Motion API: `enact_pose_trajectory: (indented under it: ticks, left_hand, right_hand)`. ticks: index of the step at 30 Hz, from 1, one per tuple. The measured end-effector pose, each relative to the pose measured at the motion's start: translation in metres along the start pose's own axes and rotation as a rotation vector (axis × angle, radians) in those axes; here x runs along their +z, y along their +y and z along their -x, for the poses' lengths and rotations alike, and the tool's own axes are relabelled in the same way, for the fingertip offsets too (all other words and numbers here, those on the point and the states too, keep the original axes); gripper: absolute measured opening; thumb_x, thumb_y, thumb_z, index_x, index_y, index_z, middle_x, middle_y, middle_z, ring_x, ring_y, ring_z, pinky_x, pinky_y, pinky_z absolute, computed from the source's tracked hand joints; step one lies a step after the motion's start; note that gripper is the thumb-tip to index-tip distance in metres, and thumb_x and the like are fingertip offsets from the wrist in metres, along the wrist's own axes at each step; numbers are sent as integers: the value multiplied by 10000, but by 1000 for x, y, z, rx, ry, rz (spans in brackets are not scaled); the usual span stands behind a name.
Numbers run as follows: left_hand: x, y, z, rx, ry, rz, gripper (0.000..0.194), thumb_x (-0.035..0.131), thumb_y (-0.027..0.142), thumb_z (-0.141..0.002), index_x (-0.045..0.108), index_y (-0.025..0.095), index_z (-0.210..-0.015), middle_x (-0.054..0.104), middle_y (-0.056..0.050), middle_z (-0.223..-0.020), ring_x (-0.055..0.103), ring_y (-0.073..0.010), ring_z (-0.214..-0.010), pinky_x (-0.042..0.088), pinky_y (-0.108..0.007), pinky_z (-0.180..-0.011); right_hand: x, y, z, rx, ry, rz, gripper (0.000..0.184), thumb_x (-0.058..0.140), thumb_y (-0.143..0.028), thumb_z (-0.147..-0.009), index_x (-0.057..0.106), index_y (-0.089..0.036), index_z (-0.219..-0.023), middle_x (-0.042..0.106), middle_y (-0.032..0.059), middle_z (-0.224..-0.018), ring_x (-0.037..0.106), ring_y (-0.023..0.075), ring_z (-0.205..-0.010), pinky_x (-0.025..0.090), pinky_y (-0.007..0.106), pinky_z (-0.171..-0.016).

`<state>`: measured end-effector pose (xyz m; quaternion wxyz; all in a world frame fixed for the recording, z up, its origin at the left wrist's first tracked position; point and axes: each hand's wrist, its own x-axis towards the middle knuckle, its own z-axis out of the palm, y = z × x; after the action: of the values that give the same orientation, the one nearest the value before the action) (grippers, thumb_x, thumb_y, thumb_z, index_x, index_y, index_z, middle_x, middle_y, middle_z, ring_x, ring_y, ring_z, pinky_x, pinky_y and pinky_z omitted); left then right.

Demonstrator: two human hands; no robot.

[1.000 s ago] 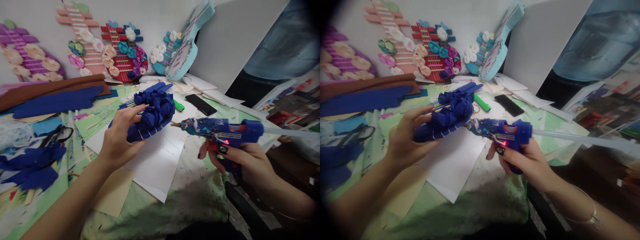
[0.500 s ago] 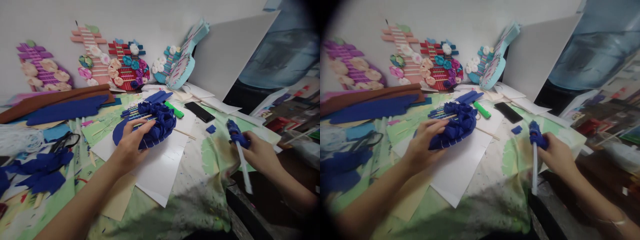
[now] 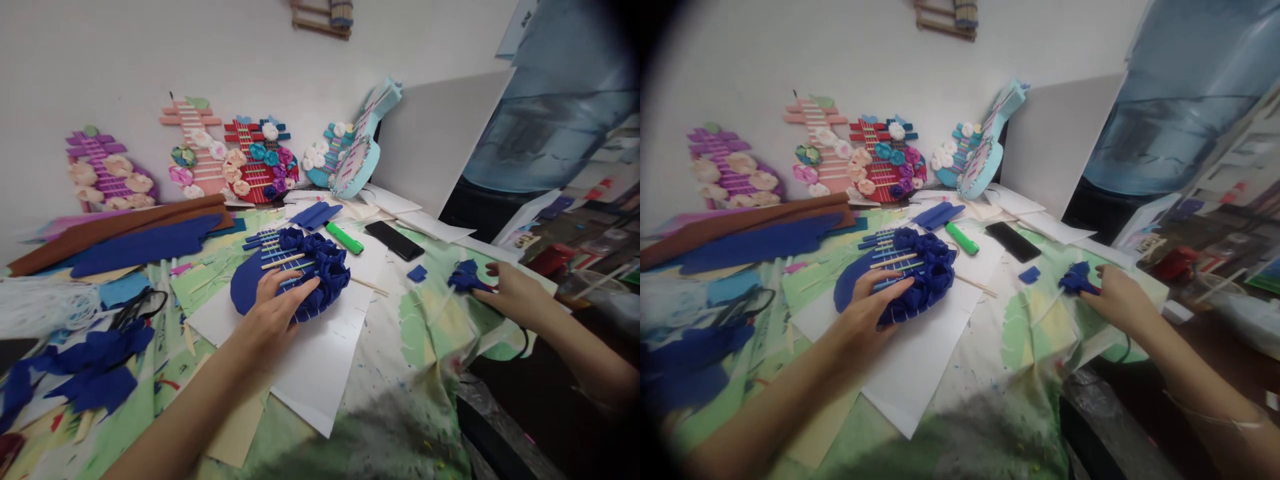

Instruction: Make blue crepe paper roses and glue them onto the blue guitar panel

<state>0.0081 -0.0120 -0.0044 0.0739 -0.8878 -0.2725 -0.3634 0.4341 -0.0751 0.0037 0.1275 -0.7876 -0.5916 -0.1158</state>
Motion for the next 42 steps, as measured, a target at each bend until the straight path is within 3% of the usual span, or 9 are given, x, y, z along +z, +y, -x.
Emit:
enact_pose_trajectory:
  ticks: [2,5,13,18,22,26,30,38,42]
  left_hand:
    - [0,1,1,-12,-13,-2,676,555,-39,-722,424,261,-1313,533,-107,-1211,469,-278,-1196,403,-495,-1019]
    - [0,1,1,-3,-34,-8,660,551,-38,-722,436,248,-1306,544,-107,-1195,463,-283,-1200,391,-511,-1027]
    - [-4,3,1,1,-32,-16,662,537,-41,-727,435,257,-1309,611,-98,-1133,492,-282,-1183,389,-529,-1020]
    - [-7,2,-1,76,-17,-18,714,541,-53,-725,383,253,-1350,629,-90,-1170,460,-292,-1199,366,-551,-1025]
    - [-9,0,-3,59,23,-13,748,632,81,-755,287,248,-1397,511,-145,-1314,395,-324,-1267,333,-558,-1040]
    - [-10,-3,-2,-53,12,4,906,725,307,-718,181,203,-1435,374,-205,-1388,351,-363,-1297,306,-571,-1050]
    - [-12,-4,-1,-162,-34,85,987,734,467,-698,145,172,-1434,351,-214,-1395,343,-367,-1304,311,-557,-1056]
    - [-27,-1,-5,-455,-10,244,199,541,327,-833,511,179,-963,589,-26,-813,562,-157,-702,469,-298,-672]
    - [-27,-1,-6,-662,20,326,133,479,312,-847,511,193,-797,574,19,-624,552,-125,-556,405,-227,-510]
  right_hand:
    - [-13,-17,0,-27,-4,89,456,540,-286,-819,494,12,-1160,590,314,-1110,586,377,-1025,439,407,-817]
    - [-37,-53,8,-111,71,-140,457,559,-267,-812,493,-69,-1219,592,224,-1169,622,288,-919,466,372,-786]
    - [-61,-133,30,-427,16,-670,189,547,-262,-831,632,-201,-989,660,74,-916,596,171,-727,461,288,-601]
    - [-48,-165,33,-418,-313,-844,129,537,-189,-811,662,-182,-843,663,16,-723,590,108,-581,444,209,-502]
    - [-24,-187,32,-158,-725,-1150,164,554,-293,-824,598,-143,-871,669,47,-730,610,119,-499,460,210,-410]
    - [-8,-208,30,146,-1080,-1601,257,611,-236,-784,555,-113,-1002,714,115,-866,710,184,-682,578,332,-714]
    - [-2,-225,29,188,-1046,-1859,230,646,-156,-758,576,-105,-971,726,131,-886,716,204,-818,522,391,-899]
    - [13,-238,23,189,-913,-1996,378,695,-58,-608,561,-143,-951,719,60,-810,709,200,-776,544,394,-835]
    - [28,-245,15,199,-734,-2027,404,701,-53,-525,576,-171,-891,710,24,-773,694,212,-751,550,406,-795]
